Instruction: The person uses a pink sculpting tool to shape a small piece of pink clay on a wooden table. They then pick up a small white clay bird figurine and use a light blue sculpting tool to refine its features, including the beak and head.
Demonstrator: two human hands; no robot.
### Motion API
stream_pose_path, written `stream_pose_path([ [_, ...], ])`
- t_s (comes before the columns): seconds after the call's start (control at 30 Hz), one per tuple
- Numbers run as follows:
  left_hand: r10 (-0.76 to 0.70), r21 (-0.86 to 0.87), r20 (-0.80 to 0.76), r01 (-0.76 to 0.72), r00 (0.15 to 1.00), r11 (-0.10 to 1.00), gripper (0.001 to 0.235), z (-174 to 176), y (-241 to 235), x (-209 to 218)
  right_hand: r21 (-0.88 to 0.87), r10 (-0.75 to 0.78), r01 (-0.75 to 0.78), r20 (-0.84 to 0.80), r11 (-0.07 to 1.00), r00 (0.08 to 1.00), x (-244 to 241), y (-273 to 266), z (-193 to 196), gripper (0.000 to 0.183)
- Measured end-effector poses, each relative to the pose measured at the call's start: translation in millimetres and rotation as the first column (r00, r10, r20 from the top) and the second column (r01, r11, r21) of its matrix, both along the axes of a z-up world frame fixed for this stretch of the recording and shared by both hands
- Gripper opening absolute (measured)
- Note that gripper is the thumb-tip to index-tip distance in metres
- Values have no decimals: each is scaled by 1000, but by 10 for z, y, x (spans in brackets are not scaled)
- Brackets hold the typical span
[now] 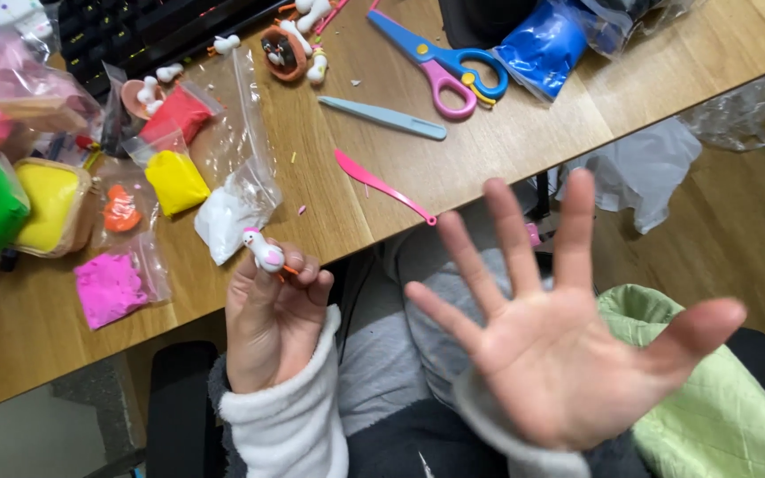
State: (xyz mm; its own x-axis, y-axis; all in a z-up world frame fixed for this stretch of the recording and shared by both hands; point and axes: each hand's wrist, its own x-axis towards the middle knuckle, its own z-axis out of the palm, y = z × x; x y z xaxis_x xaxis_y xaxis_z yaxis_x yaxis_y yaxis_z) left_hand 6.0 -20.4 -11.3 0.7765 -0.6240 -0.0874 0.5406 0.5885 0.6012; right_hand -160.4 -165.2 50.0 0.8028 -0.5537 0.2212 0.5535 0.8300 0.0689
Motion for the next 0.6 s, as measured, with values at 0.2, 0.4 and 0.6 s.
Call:
stream_pose_path([
  [0.2,0,-8,-10,0,1000,1000,19,-36,39,1,8,-183,185,-119,983,976,-360,-315,-215,86],
  [0.4,14,-37,-59,-16,998,999,24,-42,72,12,-412,-502,356,-329,839,800,-1164,-632,-942,104],
  [0.6,-3,-50,-73,-1,997,999,30,-75,129,0,-801,-790,148,-509,580,342,-1282,-427,-1223,62],
])
